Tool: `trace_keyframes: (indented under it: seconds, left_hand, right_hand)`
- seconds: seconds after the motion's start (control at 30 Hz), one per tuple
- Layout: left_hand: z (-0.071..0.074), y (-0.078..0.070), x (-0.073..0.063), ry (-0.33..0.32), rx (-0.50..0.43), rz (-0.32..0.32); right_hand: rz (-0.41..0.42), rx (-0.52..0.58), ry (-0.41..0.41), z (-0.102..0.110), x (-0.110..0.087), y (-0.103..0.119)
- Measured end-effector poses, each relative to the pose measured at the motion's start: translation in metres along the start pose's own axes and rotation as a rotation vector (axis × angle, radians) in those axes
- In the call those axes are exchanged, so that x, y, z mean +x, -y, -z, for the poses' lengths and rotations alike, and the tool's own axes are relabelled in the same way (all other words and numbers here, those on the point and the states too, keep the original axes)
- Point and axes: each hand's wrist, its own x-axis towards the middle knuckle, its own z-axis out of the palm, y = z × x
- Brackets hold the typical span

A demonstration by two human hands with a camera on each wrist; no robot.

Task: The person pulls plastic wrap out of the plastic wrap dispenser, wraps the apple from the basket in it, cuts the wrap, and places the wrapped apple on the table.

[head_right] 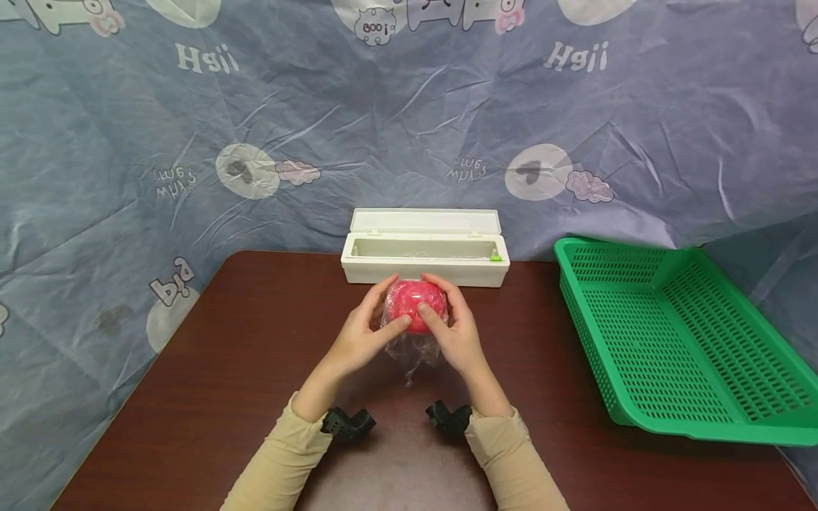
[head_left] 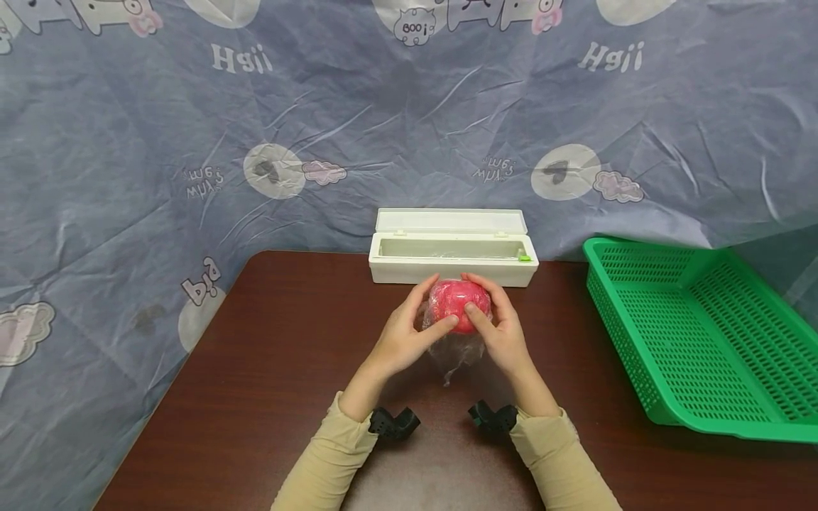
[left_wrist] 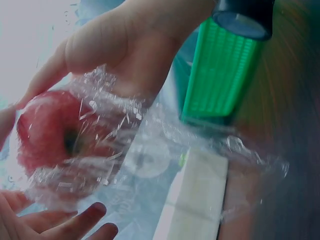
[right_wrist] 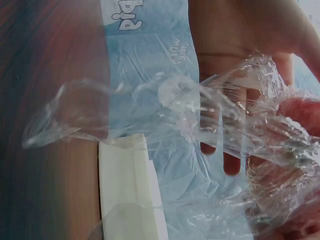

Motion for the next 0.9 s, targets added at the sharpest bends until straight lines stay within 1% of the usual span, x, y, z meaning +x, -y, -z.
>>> trace_keyframes:
  seconds: [0.17, 0.3, 0.5, 0.6, 0.67, 0.8, 0.9]
  left_hand:
    - [0.005, -0.002, 0.000, -0.046, 0.122, -0.067]
    - [0.010, -0.002, 0.000, -0.051, 0.178, -0.127]
    - [0.015, 0.000, 0.000, -0.019, 0.194, -0.210]
    - [0.014, -0.001, 0.000, -0.022, 0.172, -0.248]
    - [0.014, -0.005, 0.000, -0.032, 0.153, -0.265]
    - [0.017, -0.025, -0.004, -0.042, 0.115, -0.284]
    - [0.020, -0.039, -0.006, -0.046, 0.108, -0.294]
  right_hand:
    - [-0.011, -0.011, -0.072, 0.005, 0.001, 0.002]
    - [-0.026, -0.009, -0.129, 0.009, 0.002, 0.003]
    - [-0.064, -0.019, -0.198, 0.012, 0.003, 0.005]
    - [-0.086, -0.035, -0.231, 0.013, 0.003, 0.005]
    - [-0.098, -0.040, -0.252, 0.014, 0.004, 0.005]
    - [-0.128, -0.045, -0.282, 0.015, 0.005, 0.006]
    - [-0.158, -0.042, -0.294, 0.016, 0.005, 0.006]
